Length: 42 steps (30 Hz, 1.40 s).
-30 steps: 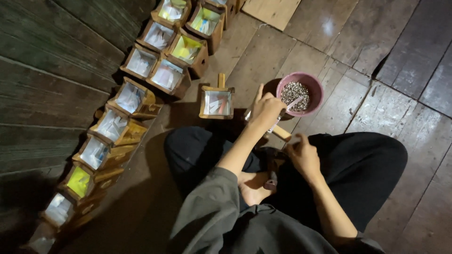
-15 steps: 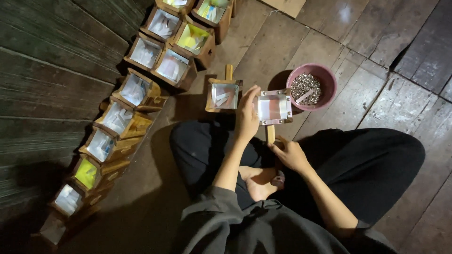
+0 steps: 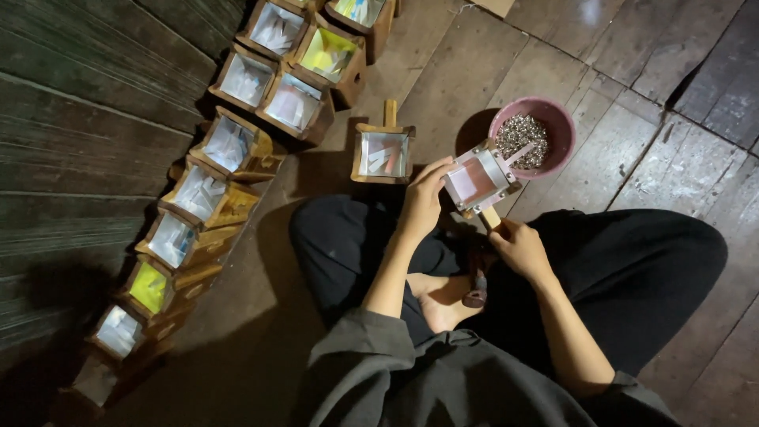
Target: The person sits on the floor and assembles small wooden frames by inserting metal pins and hammering them into place. They repeatedly pick pins from a pink bowl, position them on the frame corners, and strike them with a hammer. Completed frames are set aside on the floor.
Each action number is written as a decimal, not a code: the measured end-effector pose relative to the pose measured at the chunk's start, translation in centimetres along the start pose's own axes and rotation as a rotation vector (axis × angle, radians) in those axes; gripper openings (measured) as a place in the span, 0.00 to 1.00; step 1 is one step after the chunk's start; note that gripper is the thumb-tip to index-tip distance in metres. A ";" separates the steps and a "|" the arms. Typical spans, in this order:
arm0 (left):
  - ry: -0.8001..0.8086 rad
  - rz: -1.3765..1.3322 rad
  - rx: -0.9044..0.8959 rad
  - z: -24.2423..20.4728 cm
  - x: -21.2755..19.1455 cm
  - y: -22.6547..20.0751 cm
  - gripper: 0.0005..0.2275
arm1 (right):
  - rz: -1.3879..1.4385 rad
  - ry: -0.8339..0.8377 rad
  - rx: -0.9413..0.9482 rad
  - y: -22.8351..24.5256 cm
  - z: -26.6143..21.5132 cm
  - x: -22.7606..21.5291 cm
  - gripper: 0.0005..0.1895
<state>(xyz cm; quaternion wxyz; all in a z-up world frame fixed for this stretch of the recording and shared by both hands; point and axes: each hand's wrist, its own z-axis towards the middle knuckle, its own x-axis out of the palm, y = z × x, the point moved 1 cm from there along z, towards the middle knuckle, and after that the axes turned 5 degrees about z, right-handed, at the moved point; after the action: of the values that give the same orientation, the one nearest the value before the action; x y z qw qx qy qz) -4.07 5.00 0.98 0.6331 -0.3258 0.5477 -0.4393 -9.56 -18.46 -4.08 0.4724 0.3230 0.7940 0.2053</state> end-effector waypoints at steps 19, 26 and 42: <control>-0.120 0.050 0.039 0.1 1.2 1.5 0.13 | -0.057 0.077 -0.085 2.4 -1.3 -0.5 0.23; -0.151 -0.050 -0.045 -0.3 0.9 0.6 0.13 | -0.087 0.096 -0.088 3.3 -2.0 -0.8 0.25; -0.210 -0.716 -0.239 -1.1 5.2 6.1 0.22 | -0.038 -0.014 -0.171 2.3 -2.3 -0.2 0.20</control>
<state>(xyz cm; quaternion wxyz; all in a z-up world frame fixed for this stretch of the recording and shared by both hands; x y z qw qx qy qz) -3.83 2.81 -6.79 0.4499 -0.6110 0.3791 -0.5297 -10.78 -16.97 -1.46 0.5077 0.2678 0.7761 0.2612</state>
